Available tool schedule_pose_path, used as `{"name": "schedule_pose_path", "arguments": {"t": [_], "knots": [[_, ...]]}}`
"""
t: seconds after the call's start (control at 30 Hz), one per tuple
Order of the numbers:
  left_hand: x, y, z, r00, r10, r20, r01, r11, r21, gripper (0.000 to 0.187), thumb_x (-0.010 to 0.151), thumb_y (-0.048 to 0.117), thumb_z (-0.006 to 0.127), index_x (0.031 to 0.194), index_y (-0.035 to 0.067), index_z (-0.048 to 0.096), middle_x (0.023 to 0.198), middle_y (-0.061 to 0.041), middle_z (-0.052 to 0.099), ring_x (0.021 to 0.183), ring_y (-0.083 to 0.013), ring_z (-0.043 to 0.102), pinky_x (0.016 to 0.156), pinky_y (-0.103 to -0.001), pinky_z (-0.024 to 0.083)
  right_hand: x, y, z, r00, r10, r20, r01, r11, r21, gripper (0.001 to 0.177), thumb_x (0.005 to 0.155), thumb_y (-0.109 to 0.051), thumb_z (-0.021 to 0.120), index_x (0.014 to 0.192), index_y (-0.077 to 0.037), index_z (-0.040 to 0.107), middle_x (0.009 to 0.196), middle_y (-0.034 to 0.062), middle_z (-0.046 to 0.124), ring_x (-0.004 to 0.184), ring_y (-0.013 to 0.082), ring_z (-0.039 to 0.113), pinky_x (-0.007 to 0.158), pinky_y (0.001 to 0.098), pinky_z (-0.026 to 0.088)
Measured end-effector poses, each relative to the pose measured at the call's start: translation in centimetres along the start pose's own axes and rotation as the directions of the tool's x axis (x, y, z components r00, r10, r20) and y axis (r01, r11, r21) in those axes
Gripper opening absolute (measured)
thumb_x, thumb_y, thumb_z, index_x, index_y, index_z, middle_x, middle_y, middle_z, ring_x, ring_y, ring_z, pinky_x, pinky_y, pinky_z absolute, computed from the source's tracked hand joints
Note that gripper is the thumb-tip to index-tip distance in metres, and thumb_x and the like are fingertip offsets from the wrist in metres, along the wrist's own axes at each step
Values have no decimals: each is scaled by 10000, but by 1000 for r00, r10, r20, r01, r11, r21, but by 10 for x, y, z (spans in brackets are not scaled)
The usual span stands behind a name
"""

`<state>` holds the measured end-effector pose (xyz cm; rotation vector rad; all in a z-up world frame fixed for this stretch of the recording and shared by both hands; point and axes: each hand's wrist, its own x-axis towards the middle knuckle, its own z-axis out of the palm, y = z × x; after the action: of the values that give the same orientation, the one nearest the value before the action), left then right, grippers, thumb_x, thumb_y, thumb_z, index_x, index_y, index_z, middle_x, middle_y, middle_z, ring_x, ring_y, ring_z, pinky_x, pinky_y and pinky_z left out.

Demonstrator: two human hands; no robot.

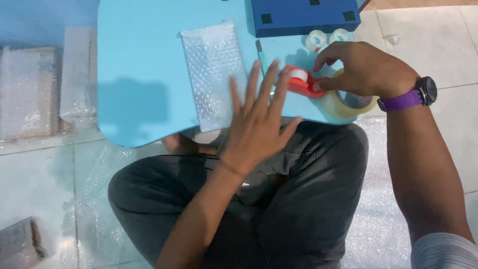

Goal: Wrapping small rectangular plates in bubble wrap and securing them with adhesive tape on a small blue table.

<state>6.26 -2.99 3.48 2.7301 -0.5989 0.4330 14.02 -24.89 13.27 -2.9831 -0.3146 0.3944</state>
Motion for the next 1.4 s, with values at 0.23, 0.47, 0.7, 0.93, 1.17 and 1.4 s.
{"name": "schedule_pose_path", "arguments": {"t": [0.23,0.47,0.7,0.93,1.17,1.4], "knots": [[69,-7,32,975,161,-154,-201,930,-307,478,890,241,746,1337,156,600,1301,3,665,1337,-258,528,1212,-666,207,1,2,-11,999,-36,27,34,997,70,396,760,-306,867,1116,-155,782,1162,80,723,912,316,713,804,453,568],[79,-11,20,990,97,-100,-133,873,-470,378,909,179,736,1270,79,684,1211,-23,686,1071,-235,665,1054,-428,475,28,30,0,981,-194,-4,193,978,80,304,995,-335,642,1173,-118,758,1166,116,717,941,337,698,852,488,536],[80,-12,18,993,103,-61,-119,872,-474,451,911,174,723,1342,65,646,1254,-43,696,1082,-253,676,1079,-420,474,51,24,-3,982,-147,118,135,986,101,314,927,-311,677,1116,-84,780,1088,130,762,883,320,724,826,430,546],[81,-10,14,998,41,-44,-58,829,-555,446,884,156,759,1310,71,655,1200,-54,723,1061,-235,684,937,-384,543,47,32,-13,976,-216,36,212,972,99,244,942,-308,705,1037,-97,781,1028,88,754,850,280,702,813,455,529],[80,-13,26,995,65,-73,-93,864,-494,503,900,165,759,1377,75,624,1163,-52,712,1003,-231,669,903,-376,537,41,47,-20,986,-58,159,64,997,-33,307,1016,-323,654,1081,-51,780,984,133,776,694,300,713,650,422,566],[81,-12,22,1000,17,-12,-20,881,-472,522,901,159,750,1391,53,608,1173,-57,704,998,-237,670,919,-382,539,43,48,-15,985,-31,168,26,999,33,298,1043,-307,629,1113,-57,776,914,144,776,631,288,702,606,376,541]]}}
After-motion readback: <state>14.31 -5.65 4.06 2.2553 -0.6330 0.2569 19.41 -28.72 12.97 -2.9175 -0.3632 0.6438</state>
